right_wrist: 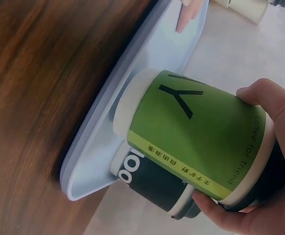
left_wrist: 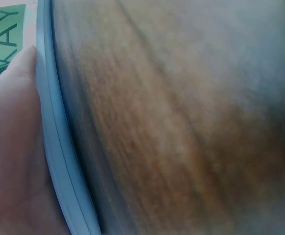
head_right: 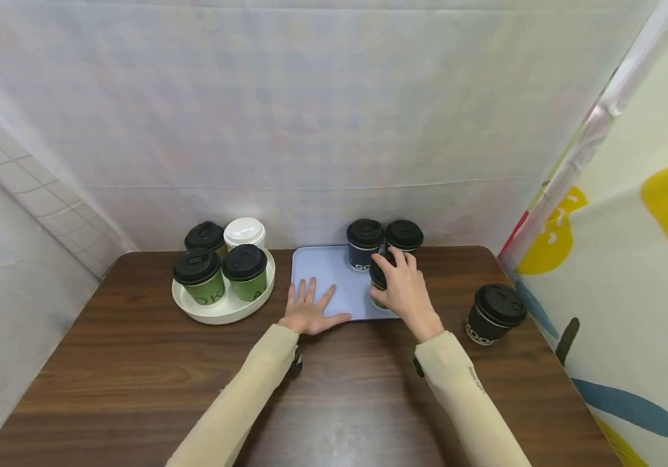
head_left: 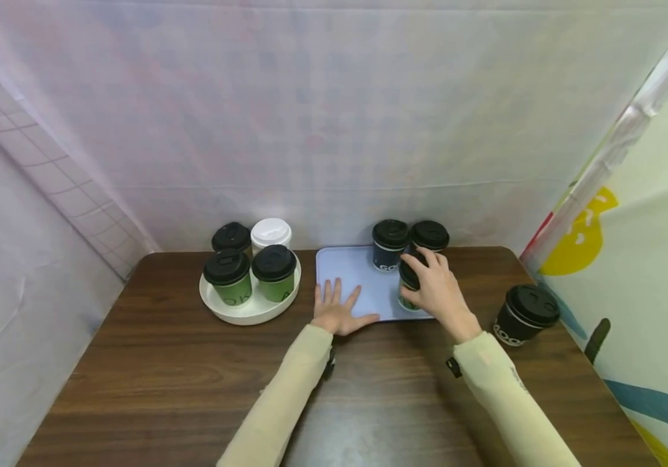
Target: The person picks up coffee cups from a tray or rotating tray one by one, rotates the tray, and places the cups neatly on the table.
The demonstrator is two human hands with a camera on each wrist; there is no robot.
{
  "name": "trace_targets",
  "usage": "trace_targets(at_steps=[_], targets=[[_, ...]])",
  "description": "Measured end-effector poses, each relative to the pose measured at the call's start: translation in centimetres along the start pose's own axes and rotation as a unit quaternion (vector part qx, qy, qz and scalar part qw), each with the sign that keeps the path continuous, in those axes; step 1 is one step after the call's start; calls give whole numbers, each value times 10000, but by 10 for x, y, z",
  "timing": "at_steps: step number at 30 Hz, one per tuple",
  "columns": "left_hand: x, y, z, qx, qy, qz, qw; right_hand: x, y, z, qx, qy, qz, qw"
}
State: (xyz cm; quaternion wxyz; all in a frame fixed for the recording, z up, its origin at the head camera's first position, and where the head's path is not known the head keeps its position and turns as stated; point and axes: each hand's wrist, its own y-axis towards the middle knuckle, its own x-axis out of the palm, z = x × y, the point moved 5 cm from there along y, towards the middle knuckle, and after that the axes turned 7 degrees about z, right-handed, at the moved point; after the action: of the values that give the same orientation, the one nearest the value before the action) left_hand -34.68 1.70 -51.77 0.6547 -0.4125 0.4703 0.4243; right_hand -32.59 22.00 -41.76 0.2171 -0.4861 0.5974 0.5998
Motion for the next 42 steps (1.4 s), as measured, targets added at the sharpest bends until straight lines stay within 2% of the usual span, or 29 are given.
trace_targets(at_steps=[7, 16, 25, 32, 35, 42], targets=[[1, 1, 0, 15, -4, -3, 10000, -4, -9, 9, 139, 30, -46, 9999], [3, 3, -1, 7, -65, 6, 10000, -16, -17, 16, 186, -15, 143, 9997], [-2, 0, -1, 31, -122, 59, 9999, -23, -25, 23, 343, -31, -20, 9994], [13, 13, -5, -29, -44, -189, 9998, -28, -31, 29, 362, -72, 58, 9993], [16, 16, -6, -40, -8, -189, 9998, -30, -35, 32, 404, -97, -5, 9991], [1, 1, 0, 40, -180, -84, 9998, -37, -44, 36, 372, -179, 120, 9991]])
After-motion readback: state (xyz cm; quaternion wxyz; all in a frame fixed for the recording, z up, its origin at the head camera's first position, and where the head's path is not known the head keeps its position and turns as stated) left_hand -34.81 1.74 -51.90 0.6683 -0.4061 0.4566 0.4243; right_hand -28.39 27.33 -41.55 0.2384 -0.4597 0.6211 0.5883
